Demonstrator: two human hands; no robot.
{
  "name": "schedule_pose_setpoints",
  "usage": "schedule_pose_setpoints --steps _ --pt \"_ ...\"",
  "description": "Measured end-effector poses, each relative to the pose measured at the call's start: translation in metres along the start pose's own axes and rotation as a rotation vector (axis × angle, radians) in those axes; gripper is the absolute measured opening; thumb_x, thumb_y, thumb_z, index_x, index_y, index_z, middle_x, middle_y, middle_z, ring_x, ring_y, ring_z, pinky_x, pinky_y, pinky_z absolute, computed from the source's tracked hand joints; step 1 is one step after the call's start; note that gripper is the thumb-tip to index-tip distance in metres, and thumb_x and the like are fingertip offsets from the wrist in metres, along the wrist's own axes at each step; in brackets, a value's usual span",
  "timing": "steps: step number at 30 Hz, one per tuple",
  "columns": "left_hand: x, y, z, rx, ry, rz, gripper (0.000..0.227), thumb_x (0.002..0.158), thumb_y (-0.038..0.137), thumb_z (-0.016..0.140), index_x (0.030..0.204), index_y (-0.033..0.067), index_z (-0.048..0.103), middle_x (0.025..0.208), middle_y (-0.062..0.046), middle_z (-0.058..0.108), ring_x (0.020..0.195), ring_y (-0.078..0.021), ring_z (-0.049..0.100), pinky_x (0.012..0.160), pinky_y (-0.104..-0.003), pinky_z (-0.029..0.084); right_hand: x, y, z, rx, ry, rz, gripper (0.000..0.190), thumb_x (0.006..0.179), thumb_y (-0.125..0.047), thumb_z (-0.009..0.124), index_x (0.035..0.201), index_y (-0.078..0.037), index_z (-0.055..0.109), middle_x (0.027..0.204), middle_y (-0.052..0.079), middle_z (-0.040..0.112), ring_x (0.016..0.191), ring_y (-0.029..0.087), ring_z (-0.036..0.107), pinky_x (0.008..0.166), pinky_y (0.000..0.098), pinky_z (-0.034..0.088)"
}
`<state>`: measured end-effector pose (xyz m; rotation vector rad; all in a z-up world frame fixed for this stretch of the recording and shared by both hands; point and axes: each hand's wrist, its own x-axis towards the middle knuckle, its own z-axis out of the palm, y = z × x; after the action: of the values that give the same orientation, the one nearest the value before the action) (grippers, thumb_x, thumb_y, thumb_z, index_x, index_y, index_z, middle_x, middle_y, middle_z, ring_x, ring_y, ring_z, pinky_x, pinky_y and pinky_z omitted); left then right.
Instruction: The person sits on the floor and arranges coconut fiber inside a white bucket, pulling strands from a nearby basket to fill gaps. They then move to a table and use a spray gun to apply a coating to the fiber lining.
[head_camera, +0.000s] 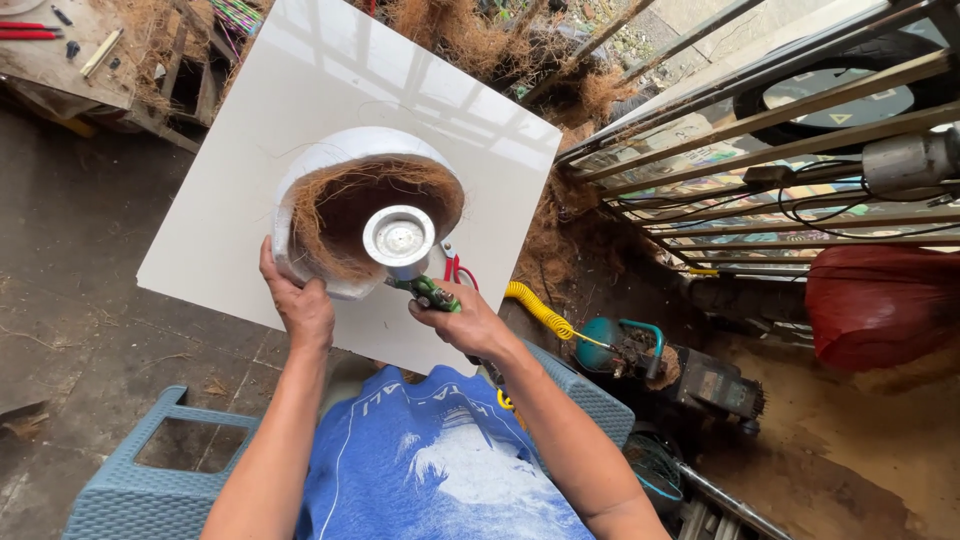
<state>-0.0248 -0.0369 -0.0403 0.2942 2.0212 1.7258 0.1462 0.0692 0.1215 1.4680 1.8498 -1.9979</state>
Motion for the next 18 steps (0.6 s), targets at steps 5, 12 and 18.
schedule_pose_setpoints --steps 5,12,18 --pt "-0.005 0.006 0.003 0.032 0.008 -0.034 0.091 0.07 -0.009 0.049 0.153 0.0245 0.034 0.132 -0.019 0.053 0.122 -0.0344 0.052 0.104 -0.051 0.036 0.002 0.0 -0.005 -0.058 -0.008 -0.002 0.011 0.081 -0.021 0.072 0.083 -0.012 0.066 0.055 0.006 0.055 0.051 0.015 0.056 0.053 0.0273 0.045" --pt "-0.002 0.006 0.003 0.03 0.04 -0.073 0.091 0.071 -0.008 0.05 0.154 0.0235 0.032 0.137 -0.019 0.048 0.129 -0.0326 0.047 0.109 -0.05 0.031 0.007 0.019 -0.02 -0.167 0.081 0.064 0.013 0.084 -0.02 0.069 0.093 -0.01 0.069 0.068 0.016 0.06 0.061 0.026 0.058 0.063 0.036 0.047" --pt "-0.005 0.007 0.017 -0.04 0.095 -0.149 0.092 0.071 -0.008 0.052 0.155 0.0226 0.028 0.145 -0.018 0.043 0.137 -0.0323 0.043 0.113 -0.048 0.028 -0.007 0.0 -0.018 -0.062 0.141 0.068 0.007 0.08 -0.017 0.071 0.084 -0.015 0.066 0.055 0.006 0.056 0.051 0.015 0.058 0.053 0.0261 0.047"
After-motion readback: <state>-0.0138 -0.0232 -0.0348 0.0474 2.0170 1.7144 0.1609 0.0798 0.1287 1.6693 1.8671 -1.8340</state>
